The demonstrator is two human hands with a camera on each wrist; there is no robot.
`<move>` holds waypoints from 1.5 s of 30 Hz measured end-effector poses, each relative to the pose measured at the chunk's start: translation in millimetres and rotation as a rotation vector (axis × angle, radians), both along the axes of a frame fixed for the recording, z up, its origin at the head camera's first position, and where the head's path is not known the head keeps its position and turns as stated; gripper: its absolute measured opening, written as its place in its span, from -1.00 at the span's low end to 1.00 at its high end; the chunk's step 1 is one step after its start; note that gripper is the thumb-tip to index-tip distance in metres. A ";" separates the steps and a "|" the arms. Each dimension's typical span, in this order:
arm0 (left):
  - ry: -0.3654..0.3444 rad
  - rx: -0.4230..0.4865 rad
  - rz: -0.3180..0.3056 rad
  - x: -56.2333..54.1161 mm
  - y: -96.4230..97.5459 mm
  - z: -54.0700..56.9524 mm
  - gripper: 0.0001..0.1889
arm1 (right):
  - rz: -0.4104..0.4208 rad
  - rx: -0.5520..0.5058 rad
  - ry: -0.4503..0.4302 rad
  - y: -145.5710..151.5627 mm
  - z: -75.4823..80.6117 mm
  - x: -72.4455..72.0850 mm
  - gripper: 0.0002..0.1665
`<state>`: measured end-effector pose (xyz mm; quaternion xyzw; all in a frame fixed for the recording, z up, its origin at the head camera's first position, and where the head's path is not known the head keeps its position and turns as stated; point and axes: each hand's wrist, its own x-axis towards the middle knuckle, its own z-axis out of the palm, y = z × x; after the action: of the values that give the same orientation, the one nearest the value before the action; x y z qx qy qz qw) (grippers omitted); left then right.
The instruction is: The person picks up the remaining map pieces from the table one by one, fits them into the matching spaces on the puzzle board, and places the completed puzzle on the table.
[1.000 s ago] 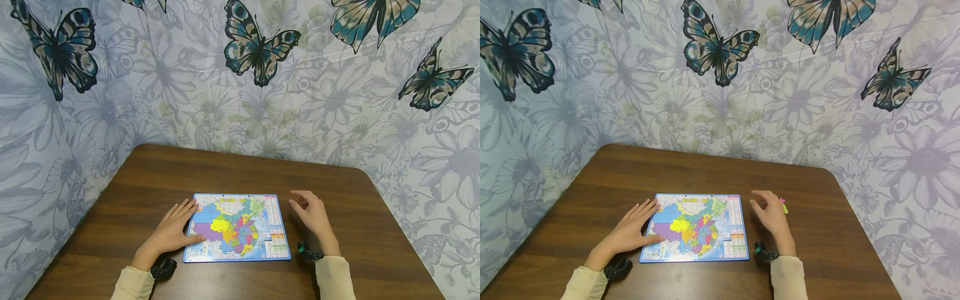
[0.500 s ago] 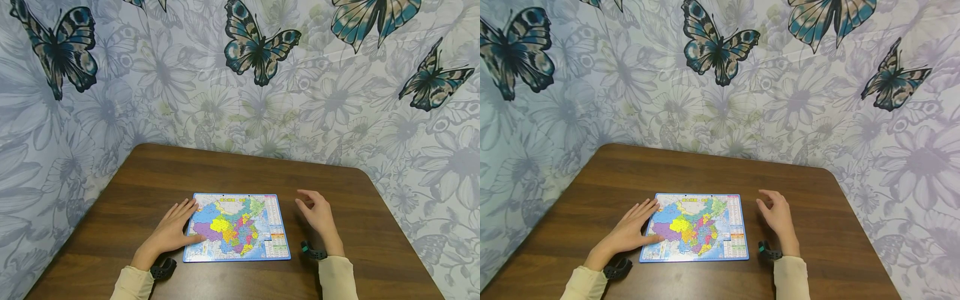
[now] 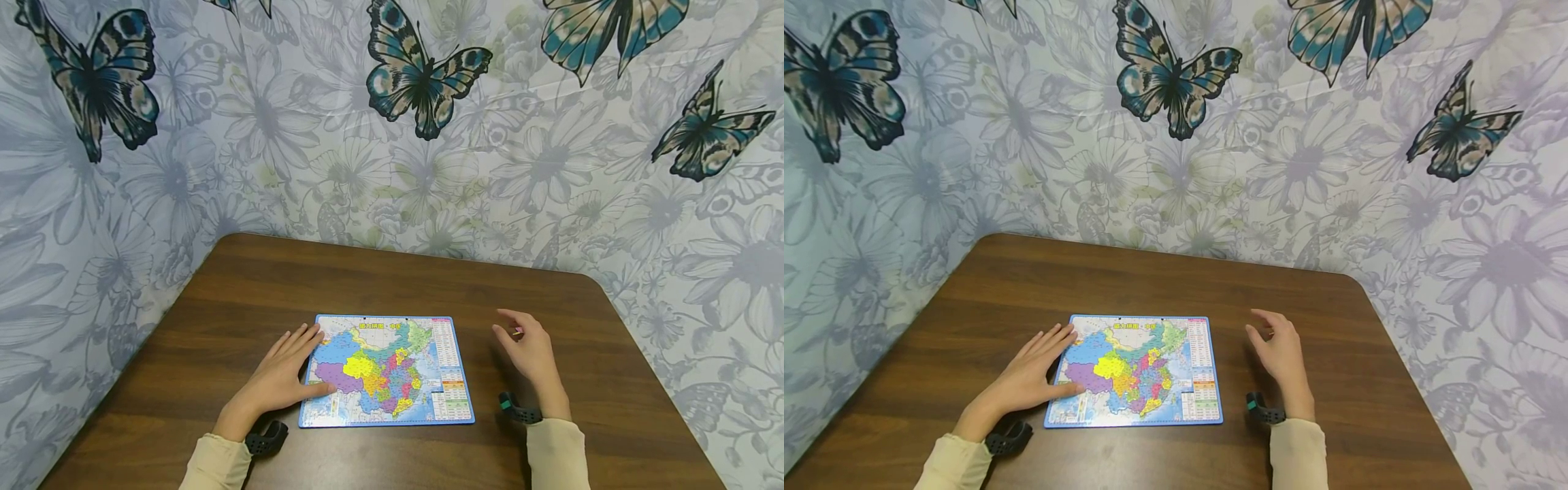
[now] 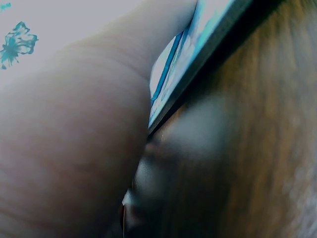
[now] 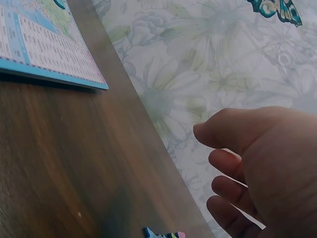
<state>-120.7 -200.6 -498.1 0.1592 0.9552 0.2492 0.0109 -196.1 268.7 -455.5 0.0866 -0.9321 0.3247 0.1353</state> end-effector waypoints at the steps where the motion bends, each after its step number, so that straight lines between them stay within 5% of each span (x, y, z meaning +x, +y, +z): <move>1: -0.001 0.000 0.001 0.0 0.0 0.1 0.13 | 0.000 0.003 0.003 1.1 -0.1 0.0 -0.57; 45: -0.005 0.010 -0.003 0.3 0.1 0.0 0.13 | -0.004 0.112 -0.236 34.9 -2.1 8.8 -0.50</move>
<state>-120.4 -200.5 -498.1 0.1602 0.9537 0.2543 0.0131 -187.3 303.6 -457.6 0.0532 -0.9584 0.2798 0.0205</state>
